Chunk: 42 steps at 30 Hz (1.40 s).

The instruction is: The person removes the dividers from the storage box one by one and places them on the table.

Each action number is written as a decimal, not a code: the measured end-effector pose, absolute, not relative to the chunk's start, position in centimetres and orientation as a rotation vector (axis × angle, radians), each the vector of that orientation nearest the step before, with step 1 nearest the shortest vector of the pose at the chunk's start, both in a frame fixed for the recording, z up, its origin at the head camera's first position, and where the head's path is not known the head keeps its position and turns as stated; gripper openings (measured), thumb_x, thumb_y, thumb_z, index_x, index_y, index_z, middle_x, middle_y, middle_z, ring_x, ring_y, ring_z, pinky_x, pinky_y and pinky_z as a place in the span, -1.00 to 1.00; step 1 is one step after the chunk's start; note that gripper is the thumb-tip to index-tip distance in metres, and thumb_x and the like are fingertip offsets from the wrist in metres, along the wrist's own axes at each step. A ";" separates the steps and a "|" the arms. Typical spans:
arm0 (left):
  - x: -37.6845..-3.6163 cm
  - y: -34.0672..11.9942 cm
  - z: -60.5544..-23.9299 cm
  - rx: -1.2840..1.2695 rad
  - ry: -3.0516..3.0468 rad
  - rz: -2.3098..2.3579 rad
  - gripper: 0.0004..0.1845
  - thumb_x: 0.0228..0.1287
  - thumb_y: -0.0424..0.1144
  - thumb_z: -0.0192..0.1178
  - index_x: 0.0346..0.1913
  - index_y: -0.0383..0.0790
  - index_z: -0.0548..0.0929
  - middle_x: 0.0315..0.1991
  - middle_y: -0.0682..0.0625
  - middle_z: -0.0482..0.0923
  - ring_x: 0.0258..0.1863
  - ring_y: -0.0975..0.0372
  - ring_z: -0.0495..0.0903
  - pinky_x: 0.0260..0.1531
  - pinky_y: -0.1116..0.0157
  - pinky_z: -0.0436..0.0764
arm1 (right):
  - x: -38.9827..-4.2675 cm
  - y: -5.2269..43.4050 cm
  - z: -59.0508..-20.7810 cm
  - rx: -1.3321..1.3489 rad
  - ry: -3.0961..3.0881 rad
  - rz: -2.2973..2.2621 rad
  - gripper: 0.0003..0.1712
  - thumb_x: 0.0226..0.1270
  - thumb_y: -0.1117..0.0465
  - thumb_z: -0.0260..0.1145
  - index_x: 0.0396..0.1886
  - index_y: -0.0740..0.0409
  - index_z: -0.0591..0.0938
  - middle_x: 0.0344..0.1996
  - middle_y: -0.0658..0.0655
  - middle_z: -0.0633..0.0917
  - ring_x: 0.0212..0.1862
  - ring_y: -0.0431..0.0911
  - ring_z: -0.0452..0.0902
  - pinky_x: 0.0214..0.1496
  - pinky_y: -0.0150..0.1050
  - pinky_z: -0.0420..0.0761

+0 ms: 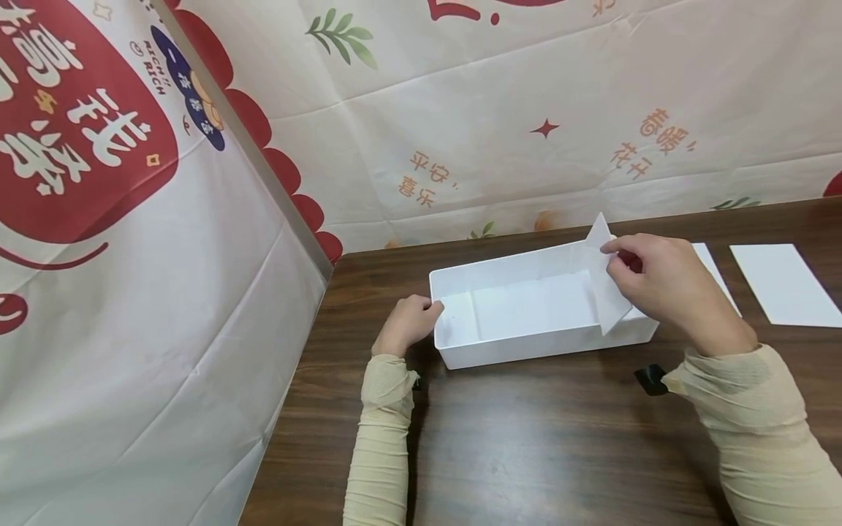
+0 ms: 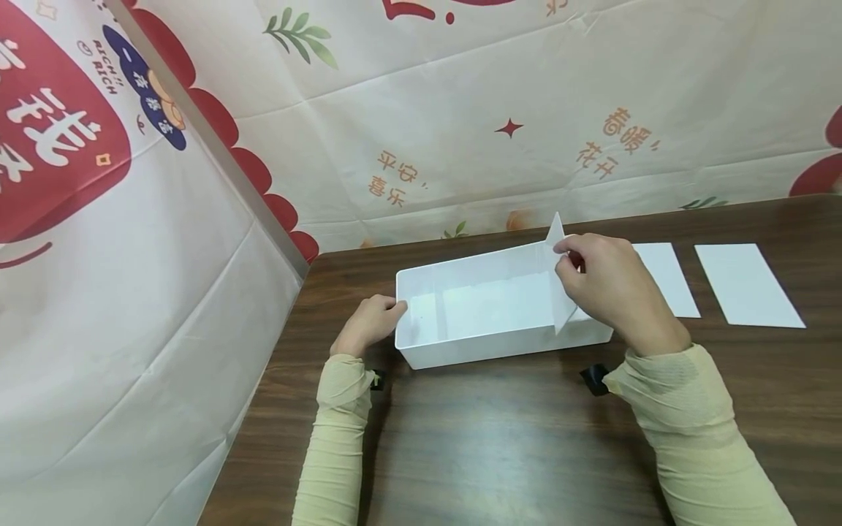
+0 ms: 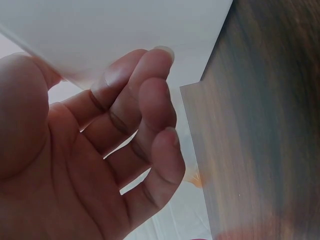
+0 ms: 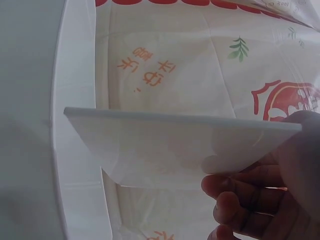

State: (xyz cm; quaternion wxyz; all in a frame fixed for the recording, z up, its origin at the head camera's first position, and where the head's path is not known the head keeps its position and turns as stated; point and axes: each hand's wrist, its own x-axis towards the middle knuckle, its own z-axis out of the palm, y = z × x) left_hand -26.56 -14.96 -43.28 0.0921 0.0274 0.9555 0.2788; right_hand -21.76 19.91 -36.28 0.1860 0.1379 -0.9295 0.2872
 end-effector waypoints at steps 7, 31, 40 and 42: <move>-26.4 -15.1 -43.2 0.080 2.834 0.839 -0.53 0.45 -0.01 -0.09 -0.65 -0.10 0.38 -0.67 0.06 0.26 -0.61 0.22 0.29 -0.55 0.30 0.30 | -21.2 20.9 -36.2 0.408 -2.618 0.820 -0.74 0.28 0.36 0.19 -0.11 0.37 0.69 -0.46 0.18 0.67 -0.39 0.01 0.41 -0.45 -0.32 0.35; -26.6 -15.1 -43.3 0.086 2.822 0.830 -0.54 0.46 0.01 -0.10 -0.61 -0.11 0.47 -0.64 0.05 0.35 -0.57 0.21 0.35 -0.51 0.28 0.34 | -19.7 24.9 -35.8 0.211 -2.583 0.838 -0.71 0.26 0.31 0.13 -0.15 0.30 0.72 -0.49 0.19 0.66 -0.50 -0.36 0.23 -0.45 -0.49 0.20; -26.5 -15.0 -43.3 0.084 2.823 0.834 -0.53 0.46 0.01 -0.09 -0.62 -0.10 0.45 -0.65 0.05 0.32 -0.59 0.21 0.33 -0.53 0.28 0.33 | -19.5 26.2 -36.1 0.186 -2.580 0.820 -0.70 0.25 0.29 0.12 -0.17 0.26 0.73 -0.58 0.09 0.63 -0.51 -0.40 0.20 -0.46 -0.47 0.20; -26.5 -15.0 -43.3 0.087 2.824 0.835 -0.54 0.45 0.01 -0.09 -0.63 -0.10 0.44 -0.66 0.06 0.31 -0.59 0.22 0.33 -0.53 0.28 0.32 | -19.4 26.4 -36.1 0.177 -2.584 0.817 -0.70 0.24 0.29 0.12 -0.17 0.26 0.73 -0.60 0.07 0.62 -0.51 -0.40 0.20 -0.46 -0.47 0.20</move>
